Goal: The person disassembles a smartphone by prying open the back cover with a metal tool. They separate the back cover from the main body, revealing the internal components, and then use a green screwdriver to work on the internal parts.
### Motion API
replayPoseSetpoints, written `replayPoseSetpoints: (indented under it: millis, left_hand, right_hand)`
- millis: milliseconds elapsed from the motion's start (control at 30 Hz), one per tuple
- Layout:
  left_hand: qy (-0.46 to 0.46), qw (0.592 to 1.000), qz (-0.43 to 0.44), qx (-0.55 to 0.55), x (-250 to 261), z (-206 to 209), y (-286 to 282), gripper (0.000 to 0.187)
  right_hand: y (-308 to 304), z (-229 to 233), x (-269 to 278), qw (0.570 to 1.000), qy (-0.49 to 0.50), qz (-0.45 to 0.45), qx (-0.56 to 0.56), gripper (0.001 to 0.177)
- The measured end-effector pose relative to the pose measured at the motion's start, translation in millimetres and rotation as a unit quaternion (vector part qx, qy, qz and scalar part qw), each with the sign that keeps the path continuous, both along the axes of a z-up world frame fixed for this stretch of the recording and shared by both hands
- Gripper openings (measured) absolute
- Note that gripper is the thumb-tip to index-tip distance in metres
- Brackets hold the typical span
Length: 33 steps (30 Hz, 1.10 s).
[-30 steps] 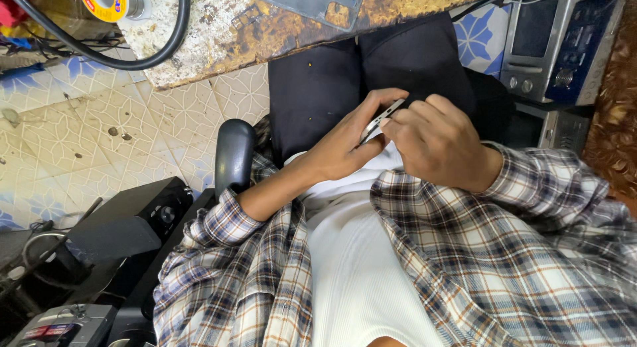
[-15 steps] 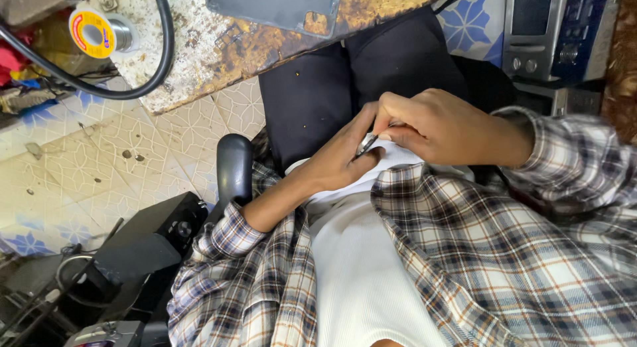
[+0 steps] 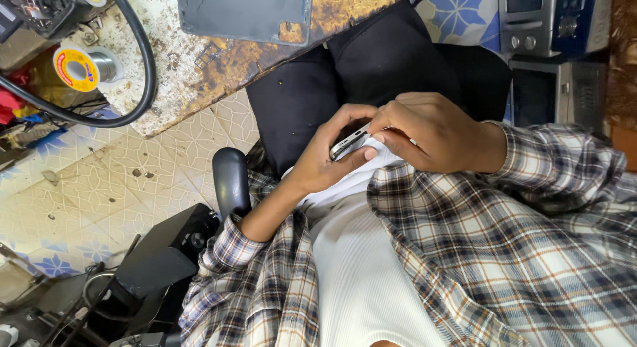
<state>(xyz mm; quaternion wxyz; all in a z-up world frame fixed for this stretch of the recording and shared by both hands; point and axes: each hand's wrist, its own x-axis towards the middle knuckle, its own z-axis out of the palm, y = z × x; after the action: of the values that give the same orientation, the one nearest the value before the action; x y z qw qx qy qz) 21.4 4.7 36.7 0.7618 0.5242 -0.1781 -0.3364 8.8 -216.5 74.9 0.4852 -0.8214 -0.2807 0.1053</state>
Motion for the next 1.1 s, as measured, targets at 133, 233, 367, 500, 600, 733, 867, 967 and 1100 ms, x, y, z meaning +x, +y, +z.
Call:
replayPoseSetpoints:
  millis: [133, 233, 367, 500, 600, 733, 867, 967, 1100]
  left_hand:
    - [-0.002, 1.0, 0.004, 0.01, -2.4, -4.2, 0.0, 0.044]
    - [-0.002, 1.0, 0.013, 0.016, -3.4, -4.7, 0.2, 0.045]
    - [0.01, 1.0, 0.014, 0.014, -5.8, -8.4, 0.3, 0.044]
    - [0.014, 1.0, 0.02, 0.009, -9.4, -15.2, -0.5, 0.045]
    - [0.012, 1.0, 0.021, 0.016, -12.4, -17.4, -3.4, 0.043]
    - [-0.007, 0.998, 0.036, 0.046, -15.8, -17.7, -5.1, 0.045]
    - [-0.044, 0.994, 0.049, 0.085, -12.4, -14.3, -3.1, 0.051]
    - [-0.058, 0.992, 0.045, 0.105, -14.6, -14.7, -1.9, 0.055]
    - [-0.051, 0.994, 0.01, 0.098, -14.6, -15.9, -1.4, 0.06]
  right_hand:
    - [-1.6, -6.2, -2.3, 1.0, -0.018, 0.001, 0.008, 0.016]
    - [-2.6, -9.2, -2.8, 1.0, -0.023, 0.001, 0.009, 0.018]
    - [-1.5, -4.1, 0.6, 1.0, -0.014, 0.001, 0.01, 0.019]
    - [-1.6, -0.6, 3.1, 1.0, -0.012, 0.007, -0.003, 0.02]
    - [-4.7, 6.9, 10.9, 0.999, -0.006, 0.039, -0.03, 0.022]
    - [1.7, -5.4, 6.8, 0.993, -0.092, 0.027, -0.074, 0.022]
    - [15.1, -13.5, -5.2, 0.948, -0.277, -0.012, -0.158, 0.02]
    - [16.4, -20.3, -11.2, 0.947, -0.276, -0.037, -0.156, 0.017]
    - [4.0, -16.9, -4.7, 0.997, -0.021, -0.035, -0.068, 0.022]
